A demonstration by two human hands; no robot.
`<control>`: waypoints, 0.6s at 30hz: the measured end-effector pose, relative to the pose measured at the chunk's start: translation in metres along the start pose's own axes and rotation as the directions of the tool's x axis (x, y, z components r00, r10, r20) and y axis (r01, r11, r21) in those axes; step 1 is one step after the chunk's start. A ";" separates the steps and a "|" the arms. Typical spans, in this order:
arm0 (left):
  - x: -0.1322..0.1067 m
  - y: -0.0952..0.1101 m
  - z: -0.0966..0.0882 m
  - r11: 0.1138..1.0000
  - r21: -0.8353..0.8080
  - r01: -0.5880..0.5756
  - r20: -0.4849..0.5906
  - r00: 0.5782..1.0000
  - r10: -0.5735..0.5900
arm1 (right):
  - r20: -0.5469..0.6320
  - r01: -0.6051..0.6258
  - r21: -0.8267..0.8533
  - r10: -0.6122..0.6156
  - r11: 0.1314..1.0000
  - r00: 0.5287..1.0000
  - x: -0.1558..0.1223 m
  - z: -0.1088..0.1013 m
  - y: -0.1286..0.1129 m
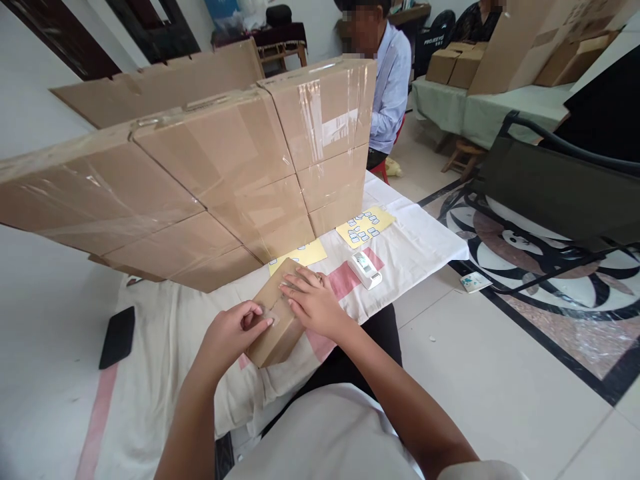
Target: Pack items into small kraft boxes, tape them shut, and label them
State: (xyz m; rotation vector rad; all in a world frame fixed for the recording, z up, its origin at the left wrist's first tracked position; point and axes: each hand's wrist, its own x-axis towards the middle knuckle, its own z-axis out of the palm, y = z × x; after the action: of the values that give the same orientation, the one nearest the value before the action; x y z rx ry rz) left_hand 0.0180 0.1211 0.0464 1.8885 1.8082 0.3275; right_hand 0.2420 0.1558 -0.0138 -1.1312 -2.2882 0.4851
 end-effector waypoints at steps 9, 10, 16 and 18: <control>0.000 0.006 -0.003 0.993 0.116 0.020 -0.030 0.999 -0.016 | -0.012 -0.003 0.013 0.003 1.000 1.000 0.000 0.000 0.000; 0.000 0.006 -0.003 0.992 0.121 0.022 -0.029 0.999 -0.018 | -0.016 -0.002 0.015 0.002 1.000 1.000 0.000 0.000 0.000; 0.000 0.009 -0.003 0.989 0.146 0.023 -0.019 1.000 -0.021 | -0.024 -0.005 0.020 0.006 1.000 1.000 -0.001 0.001 0.001; 0.000 0.010 -0.003 0.988 0.154 0.019 -0.018 1.000 -0.017 | -0.022 -0.009 0.019 0.010 1.000 1.000 -0.001 0.001 0.000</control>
State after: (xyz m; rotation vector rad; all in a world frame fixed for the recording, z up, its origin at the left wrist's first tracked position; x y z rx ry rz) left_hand 0.0252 0.1222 0.0542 1.9769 1.9096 0.2024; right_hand 0.2417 0.1552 -0.0151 -1.1330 -2.2557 0.4947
